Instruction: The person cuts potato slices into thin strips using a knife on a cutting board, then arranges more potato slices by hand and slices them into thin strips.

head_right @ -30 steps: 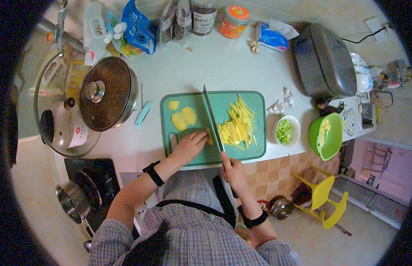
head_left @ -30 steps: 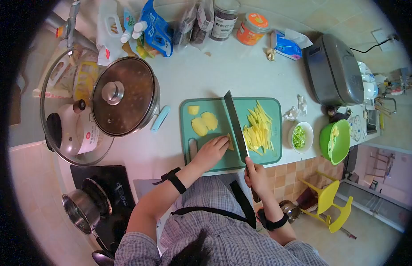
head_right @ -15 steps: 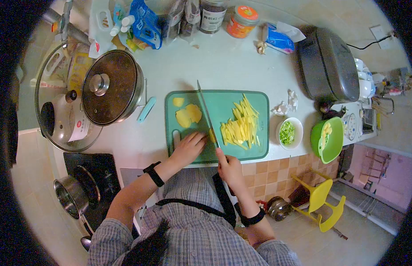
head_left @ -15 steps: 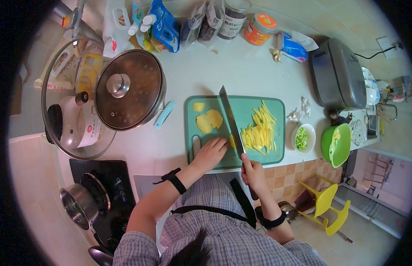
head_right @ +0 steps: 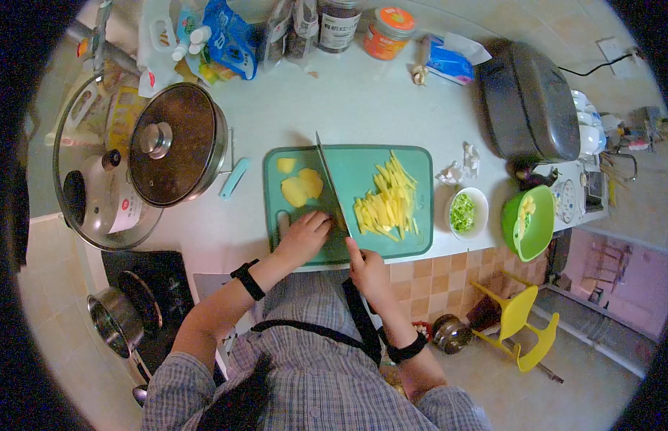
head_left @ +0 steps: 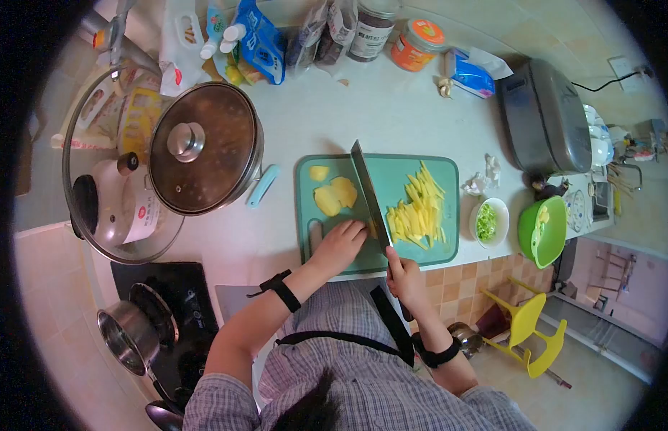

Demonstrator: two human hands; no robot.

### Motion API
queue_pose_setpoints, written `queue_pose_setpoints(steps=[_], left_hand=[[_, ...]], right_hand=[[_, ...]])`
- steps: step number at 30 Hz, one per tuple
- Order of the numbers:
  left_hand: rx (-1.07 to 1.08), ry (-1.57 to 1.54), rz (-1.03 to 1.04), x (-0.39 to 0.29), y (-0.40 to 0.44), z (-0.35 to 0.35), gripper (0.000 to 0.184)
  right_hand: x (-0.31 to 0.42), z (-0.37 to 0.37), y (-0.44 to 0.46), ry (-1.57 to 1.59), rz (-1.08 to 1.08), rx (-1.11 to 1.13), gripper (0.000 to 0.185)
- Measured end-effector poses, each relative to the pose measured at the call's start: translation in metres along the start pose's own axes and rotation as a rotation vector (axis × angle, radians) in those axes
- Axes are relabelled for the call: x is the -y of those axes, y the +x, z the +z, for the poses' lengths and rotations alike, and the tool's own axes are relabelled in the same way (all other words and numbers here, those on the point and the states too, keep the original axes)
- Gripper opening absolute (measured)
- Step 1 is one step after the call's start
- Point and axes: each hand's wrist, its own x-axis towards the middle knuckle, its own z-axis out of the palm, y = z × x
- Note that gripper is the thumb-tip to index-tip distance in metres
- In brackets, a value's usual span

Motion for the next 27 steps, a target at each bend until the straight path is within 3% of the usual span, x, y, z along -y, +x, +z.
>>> queue_pose_setpoints(steps=[5,17,20,22,23,25,27], left_hand=[[-0.008,0.043,0.049,-0.005,0.005,-0.004,0.027],[0.043,0.149,0.05,-0.018,0.009,-0.007,0.027],[0.088,0.129,-0.039,-0.03,0.007,-0.01,0.031],[0.056,-0.078,-0.316,-0.044,0.008,-0.013,0.039],[0.06,-0.064,-0.309,-0.045,0.007,-0.01,0.039],[0.057,-0.657,-0.706,-0.04,0.004,0.002,0.051],[0.027,-0.723,-0.775,-0.035,0.005,0.008,0.044]], right_hand=[[0.003,-0.001,0.002,0.087,0.094,0.036,0.062],[-0.026,-0.012,0.007,0.065,-0.011,-0.064,0.056],[-0.022,-0.019,0.001,0.156,0.01,-0.004,0.056],[-0.02,-0.021,-0.004,0.209,0.011,0.032,0.056],[-0.019,-0.021,-0.006,0.205,-0.031,0.03,0.056],[-0.018,-0.024,-0.012,0.219,-0.082,0.027,0.056],[-0.015,-0.028,-0.017,0.14,-0.116,0.023,0.056]])
